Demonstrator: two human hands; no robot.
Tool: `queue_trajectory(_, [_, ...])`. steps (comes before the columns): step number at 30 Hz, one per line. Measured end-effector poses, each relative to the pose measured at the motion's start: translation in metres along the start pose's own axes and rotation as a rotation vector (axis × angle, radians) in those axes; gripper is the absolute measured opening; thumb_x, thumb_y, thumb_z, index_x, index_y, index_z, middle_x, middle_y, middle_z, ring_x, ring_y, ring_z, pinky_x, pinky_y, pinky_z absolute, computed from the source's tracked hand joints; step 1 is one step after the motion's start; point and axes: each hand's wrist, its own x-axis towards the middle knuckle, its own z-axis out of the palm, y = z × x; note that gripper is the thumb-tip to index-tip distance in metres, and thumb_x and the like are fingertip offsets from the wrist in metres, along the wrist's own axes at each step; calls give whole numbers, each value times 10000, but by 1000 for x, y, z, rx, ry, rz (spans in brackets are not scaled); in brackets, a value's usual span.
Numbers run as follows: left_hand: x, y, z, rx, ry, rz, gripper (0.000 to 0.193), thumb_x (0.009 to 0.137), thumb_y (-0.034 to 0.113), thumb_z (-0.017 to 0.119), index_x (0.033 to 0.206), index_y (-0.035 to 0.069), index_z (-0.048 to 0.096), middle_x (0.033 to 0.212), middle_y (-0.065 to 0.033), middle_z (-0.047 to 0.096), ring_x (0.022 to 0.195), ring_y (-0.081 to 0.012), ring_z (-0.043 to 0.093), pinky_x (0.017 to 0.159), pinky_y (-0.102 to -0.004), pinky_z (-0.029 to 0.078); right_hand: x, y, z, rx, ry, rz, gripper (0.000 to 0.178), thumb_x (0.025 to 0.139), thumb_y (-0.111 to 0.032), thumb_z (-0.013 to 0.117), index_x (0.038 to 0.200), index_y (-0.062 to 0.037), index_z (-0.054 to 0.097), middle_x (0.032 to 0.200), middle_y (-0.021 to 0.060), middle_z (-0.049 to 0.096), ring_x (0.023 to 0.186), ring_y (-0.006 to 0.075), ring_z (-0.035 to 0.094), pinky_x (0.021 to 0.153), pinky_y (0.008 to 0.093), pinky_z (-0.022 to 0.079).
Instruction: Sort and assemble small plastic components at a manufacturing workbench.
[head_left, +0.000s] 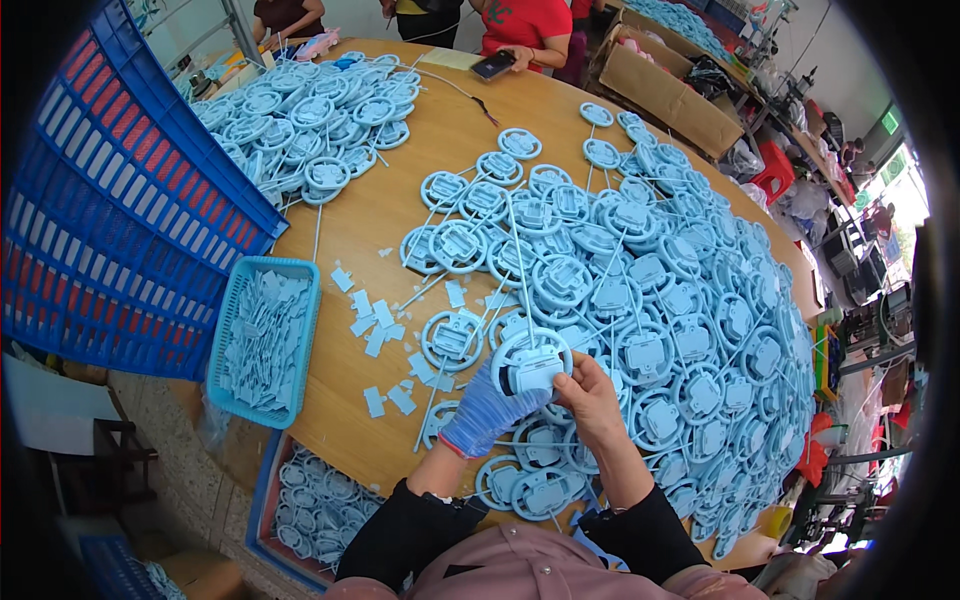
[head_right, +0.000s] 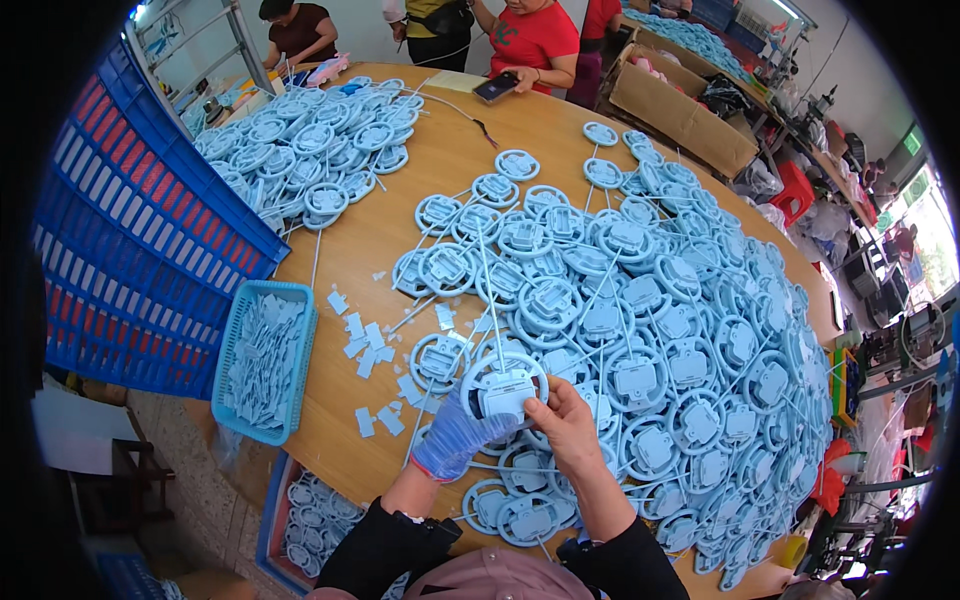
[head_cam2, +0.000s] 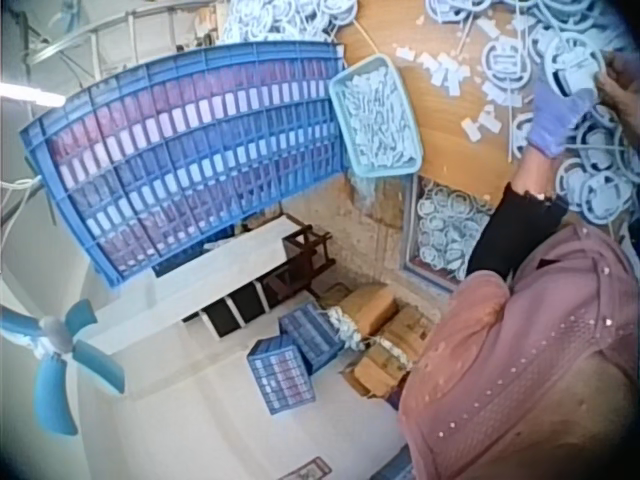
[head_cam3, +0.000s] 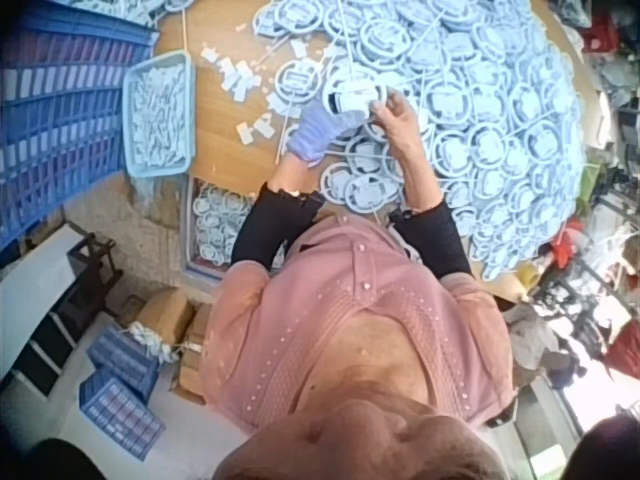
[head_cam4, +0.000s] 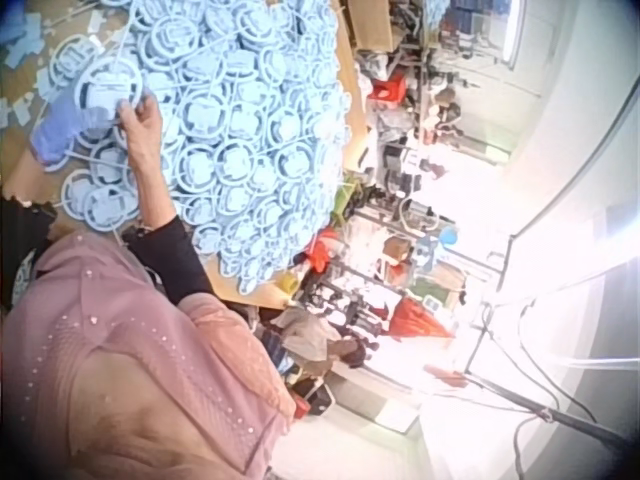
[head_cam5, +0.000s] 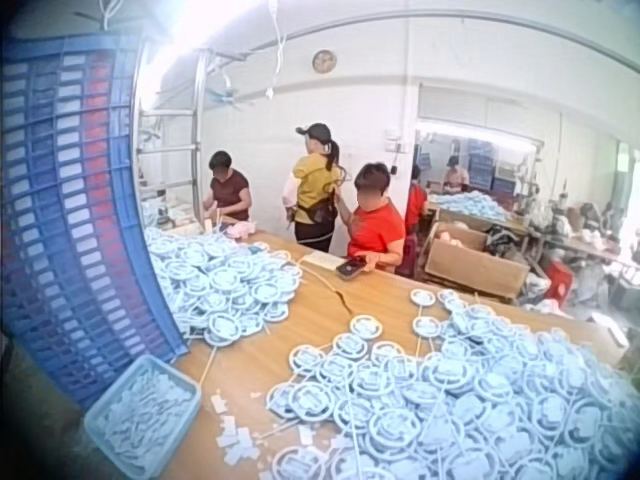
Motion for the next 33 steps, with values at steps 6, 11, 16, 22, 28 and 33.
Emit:
queue_trajectory(6, [-15, 13, 10, 247, 139, 25, 584, 752, 276, 771, 1221, 34, 521, 1083, -74, 631, 939, -148, 608, 814, -301, 502, -9, 0, 6, -21, -34, -38, 461, 878, -187, 673, 1232, 20, 463, 1040, 69, 632, 918, 117, 590, 795, 254, 472])
queue_trajectory(11, [-10, -13, -4, -342, 136, -203, 536, 782, 253, 747, 1223, 40, 526, 1093, -52, 621, 957, -144, 592, 822, -294, 501, 5, 16, 5, -142, -21, -213, 515, 867, -204, 685, 1258, 34, 449, 1105, 89, 596, 914, 127, 593, 766, 266, 496])
queue_trajectory(16, [-8, -9, 1, -327, 65, -116, 557, 783, 240, 753, 1238, 35, 504, 1118, -46, 611, 975, -142, 586, 835, -288, 502, 5, -7, 4, -126, -101, -44, 622, 839, -101, 704, 1331, 48, 355, 1188, 131, 548, 1048, 169, 570, 868, 283, 483])
queue_trajectory(22, [-18, 13, 12, -98, 171, -22, 439, 799, 159, 726, 1181, 20, 561, 1080, -75, 649, 946, -138, 608, 827, -293, 503, 0, -8, 11, -31, -129, -81, 636, 805, -135, 741, 1301, 23, 377, 1166, 89, 560, 1028, 150, 565, 867, 277, 466])
queue_trajectory(28, [-22, -21, -10, -305, 158, -53, 437, 813, 195, 709, 1187, 27, 560, 1086, -65, 634, 968, -144, 591, 809, -301, 493, 1, -3, 10, -19, -137, 22, 602, 819, -145, 722, 1306, 3, 399, 1074, 51, 595, 924, 132, 583, 768, 262, 477])
queue_trajectory(33, [-15, 13, -13, -201, 63, 16, 610, 743, 212, 776, 1254, 39, 491, 1146, -64, 593, 1003, -141, 572, 841, -296, 492, 3, -9, 9, -19, -156, 29, 575, 839, -148, 690, 1319, -7, 406, 1078, 50, 597, 883, 134, 585, 751, 263, 469])
